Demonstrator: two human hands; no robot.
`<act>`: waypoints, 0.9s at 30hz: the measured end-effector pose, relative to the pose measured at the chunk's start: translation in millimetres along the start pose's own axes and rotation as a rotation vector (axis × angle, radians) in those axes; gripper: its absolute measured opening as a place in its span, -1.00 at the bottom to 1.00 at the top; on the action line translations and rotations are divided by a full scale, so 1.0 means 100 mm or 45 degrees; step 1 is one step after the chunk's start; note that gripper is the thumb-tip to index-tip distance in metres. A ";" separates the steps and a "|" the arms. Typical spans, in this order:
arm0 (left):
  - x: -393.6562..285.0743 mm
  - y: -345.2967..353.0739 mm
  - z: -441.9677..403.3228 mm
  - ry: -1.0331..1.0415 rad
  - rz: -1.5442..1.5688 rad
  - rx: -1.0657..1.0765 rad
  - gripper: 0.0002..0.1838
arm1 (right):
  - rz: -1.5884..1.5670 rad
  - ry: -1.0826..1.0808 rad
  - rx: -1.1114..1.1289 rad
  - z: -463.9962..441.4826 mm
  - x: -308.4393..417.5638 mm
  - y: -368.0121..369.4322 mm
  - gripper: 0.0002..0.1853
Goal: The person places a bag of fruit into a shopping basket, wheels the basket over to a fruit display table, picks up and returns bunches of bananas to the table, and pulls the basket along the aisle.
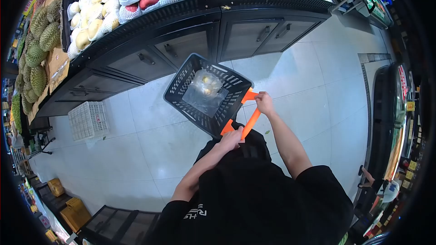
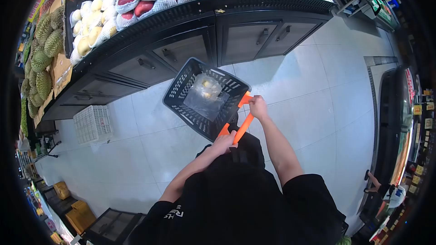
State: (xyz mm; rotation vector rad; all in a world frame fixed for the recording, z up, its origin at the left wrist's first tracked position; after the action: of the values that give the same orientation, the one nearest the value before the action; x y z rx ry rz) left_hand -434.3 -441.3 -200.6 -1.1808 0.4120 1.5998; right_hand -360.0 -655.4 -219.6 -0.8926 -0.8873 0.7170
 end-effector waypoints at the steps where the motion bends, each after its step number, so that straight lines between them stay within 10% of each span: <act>1: -0.03 0.03 0.04 0.025 0.012 0.038 -0.52 | 0.005 0.013 0.007 0.12 -0.08 0.02 -0.76; 17: 0.02 -0.14 0.75 -0.003 -0.277 0.411 -0.66 | 0.243 0.174 0.135 1.85 -0.13 0.15 -0.72; 24: 0.38 -0.62 0.83 0.184 -0.390 -0.030 -0.72 | 0.024 -0.111 0.523 2.02 0.37 0.30 -0.56; 27: 0.48 -0.87 0.70 0.161 -0.408 -0.120 -0.79 | 0.126 -0.373 0.278 2.00 0.60 0.31 -0.53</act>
State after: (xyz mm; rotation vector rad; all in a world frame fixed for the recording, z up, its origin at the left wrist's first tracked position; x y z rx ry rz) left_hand -389.7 -329.7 -184.7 -1.3501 0.2158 1.2838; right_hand -512.6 -522.5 -159.2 -0.6486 -1.0052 1.0280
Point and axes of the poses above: each hand's wrist, its own z-axis away from the middle knuckle, its own y-axis out of the palm, x = y × z, the point moved 5 cm from there along -z, towards the middle knuckle, and after that the axes turned 15 degrees about z, right-handed, at the moved point
